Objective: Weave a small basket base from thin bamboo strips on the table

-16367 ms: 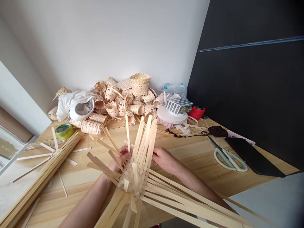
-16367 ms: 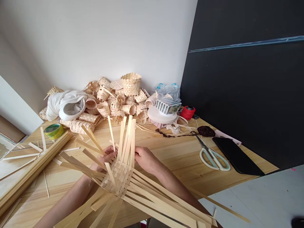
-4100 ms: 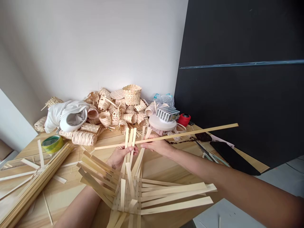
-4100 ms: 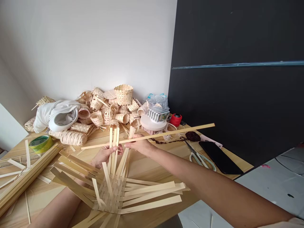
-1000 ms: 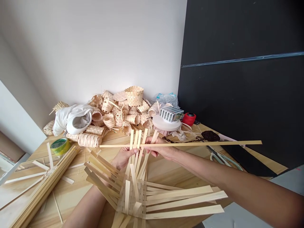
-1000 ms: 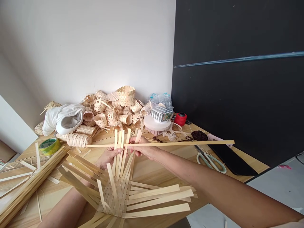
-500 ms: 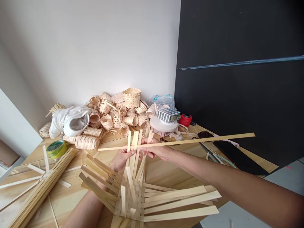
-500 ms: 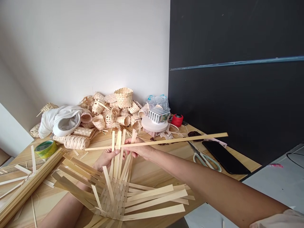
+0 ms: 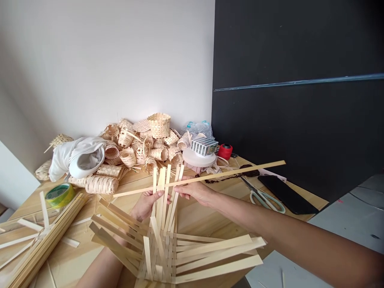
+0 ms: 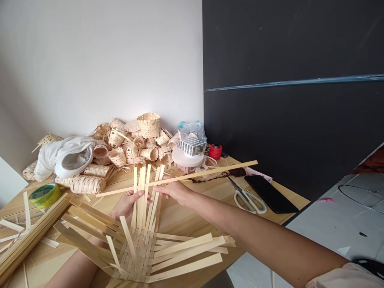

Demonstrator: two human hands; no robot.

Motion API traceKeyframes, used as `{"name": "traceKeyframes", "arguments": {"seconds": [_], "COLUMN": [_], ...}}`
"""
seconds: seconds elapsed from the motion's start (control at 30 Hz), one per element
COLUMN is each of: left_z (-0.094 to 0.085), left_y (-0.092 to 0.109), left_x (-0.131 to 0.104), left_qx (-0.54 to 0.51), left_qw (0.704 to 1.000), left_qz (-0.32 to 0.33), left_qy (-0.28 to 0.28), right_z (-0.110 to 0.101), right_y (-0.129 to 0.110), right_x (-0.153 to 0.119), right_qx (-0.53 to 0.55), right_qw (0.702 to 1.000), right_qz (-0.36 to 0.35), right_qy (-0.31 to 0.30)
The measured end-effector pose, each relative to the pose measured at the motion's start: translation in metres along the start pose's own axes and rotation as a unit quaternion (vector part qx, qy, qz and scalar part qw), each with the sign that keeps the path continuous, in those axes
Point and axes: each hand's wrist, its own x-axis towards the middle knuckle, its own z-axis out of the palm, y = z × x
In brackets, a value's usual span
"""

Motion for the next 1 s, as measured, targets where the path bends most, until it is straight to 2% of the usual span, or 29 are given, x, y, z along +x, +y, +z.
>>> {"name": "traceKeyframes", "arguments": {"seconds": [0.2, 0.67, 0.83, 1.0], "left_z": [-0.004, -0.003, 0.002, 0.007], "left_y": [-0.002, -0.003, -0.001, 0.004], "left_x": [0.003, 0.003, 0.000, -0.004], "left_qx": [0.009, 0.000, -0.005, -0.004], "left_qw": [1.000, 1.000, 1.000, 1.000], "left_qz": [0.016, 0.022, 0.016, 0.004], "left_qy": [-0.024, -0.013, -0.004, 0.006], "right_z": [-0.004, -0.019, -0.024, -0.023], "right_y": [0.003, 0.002, 0.004, 0.006], "right_x": [0.000, -0.021, -0.029, -0.033], "right_qx": [-0.005, 0.050, 0.063, 0.046], "right_qw": [1.000, 0.996, 0.994, 0.995], "right_qz": [0.013, 0.075, 0.057, 0.006], "right_qy": [-0.014, -0.024, -0.073, -0.091]}}
